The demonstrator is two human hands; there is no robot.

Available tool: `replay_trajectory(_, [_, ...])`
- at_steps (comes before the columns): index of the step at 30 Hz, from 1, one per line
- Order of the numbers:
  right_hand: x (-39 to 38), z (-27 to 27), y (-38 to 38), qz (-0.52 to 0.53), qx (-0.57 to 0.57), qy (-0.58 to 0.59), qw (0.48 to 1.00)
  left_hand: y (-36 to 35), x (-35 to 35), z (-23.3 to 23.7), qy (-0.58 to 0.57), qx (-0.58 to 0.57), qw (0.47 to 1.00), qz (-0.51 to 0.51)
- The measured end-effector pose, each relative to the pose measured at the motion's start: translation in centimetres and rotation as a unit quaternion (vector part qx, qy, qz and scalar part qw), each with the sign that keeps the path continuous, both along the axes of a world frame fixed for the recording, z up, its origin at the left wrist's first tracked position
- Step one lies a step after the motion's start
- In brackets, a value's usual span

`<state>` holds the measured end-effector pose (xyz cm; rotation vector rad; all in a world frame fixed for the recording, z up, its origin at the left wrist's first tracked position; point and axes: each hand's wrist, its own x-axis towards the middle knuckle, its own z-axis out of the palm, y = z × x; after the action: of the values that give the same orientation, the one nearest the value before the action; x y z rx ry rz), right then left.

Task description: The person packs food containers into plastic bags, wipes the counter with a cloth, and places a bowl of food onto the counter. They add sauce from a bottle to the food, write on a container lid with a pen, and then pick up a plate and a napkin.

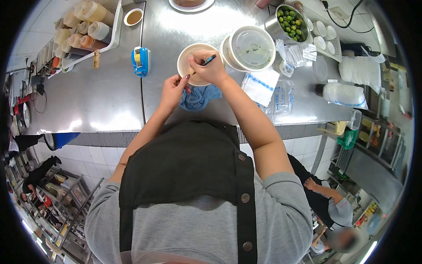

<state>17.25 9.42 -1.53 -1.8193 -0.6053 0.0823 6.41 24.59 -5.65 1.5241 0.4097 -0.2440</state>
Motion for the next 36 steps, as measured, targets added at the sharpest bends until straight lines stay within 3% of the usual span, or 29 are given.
replay_trajectory(36, [0.0, 0.1, -0.3, -0.093, 0.031, 0.003, 0.995, -0.3, 0.1, 1.4, -0.018, -0.011, 1.000, 0.011])
